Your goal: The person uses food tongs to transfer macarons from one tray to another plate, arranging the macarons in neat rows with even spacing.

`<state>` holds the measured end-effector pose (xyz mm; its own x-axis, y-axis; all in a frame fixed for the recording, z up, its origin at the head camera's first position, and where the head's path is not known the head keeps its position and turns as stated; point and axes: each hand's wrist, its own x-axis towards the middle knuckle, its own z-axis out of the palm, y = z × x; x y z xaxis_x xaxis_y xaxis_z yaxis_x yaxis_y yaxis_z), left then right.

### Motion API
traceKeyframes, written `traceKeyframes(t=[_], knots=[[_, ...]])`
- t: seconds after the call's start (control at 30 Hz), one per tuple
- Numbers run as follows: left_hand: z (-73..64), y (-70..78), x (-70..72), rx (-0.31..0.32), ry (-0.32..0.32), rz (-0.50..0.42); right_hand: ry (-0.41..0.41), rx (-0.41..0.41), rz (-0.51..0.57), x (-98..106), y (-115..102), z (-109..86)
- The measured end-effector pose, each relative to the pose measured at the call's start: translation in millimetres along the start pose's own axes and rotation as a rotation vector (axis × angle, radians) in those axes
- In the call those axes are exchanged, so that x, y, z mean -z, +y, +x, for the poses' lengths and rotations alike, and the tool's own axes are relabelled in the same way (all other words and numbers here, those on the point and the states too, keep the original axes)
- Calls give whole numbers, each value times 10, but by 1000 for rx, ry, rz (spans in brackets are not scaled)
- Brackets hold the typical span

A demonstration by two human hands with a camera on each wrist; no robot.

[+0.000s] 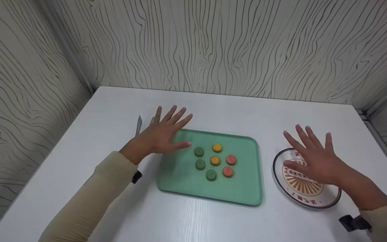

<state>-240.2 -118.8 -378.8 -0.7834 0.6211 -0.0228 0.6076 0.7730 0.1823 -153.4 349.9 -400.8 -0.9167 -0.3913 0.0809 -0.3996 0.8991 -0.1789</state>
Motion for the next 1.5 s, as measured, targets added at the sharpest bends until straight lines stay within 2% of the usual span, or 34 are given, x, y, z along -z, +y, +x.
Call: traceKeyframes(t=[0.17,0.43,0.73,0.83,1.07,1.17,1.5], knots=[[-183,-141,-66,9,29,-47,13,-15,13,-34,95,-117],[-467,-263,-141,44,35,-46,1,-55,16,-127,228,-308],[-739,-428,-259,119,75,-98,-3,-85,26,-244,314,-531],[-806,-461,-291,146,89,-115,-10,-92,22,-277,350,-576],[-937,-549,-401,226,54,-186,-57,-137,30,-348,399,-651],[-964,-567,-456,243,59,-200,-68,-157,41,-388,412,-698],[-1067,-596,-626,304,151,-179,-144,-225,100,-518,468,-834]])
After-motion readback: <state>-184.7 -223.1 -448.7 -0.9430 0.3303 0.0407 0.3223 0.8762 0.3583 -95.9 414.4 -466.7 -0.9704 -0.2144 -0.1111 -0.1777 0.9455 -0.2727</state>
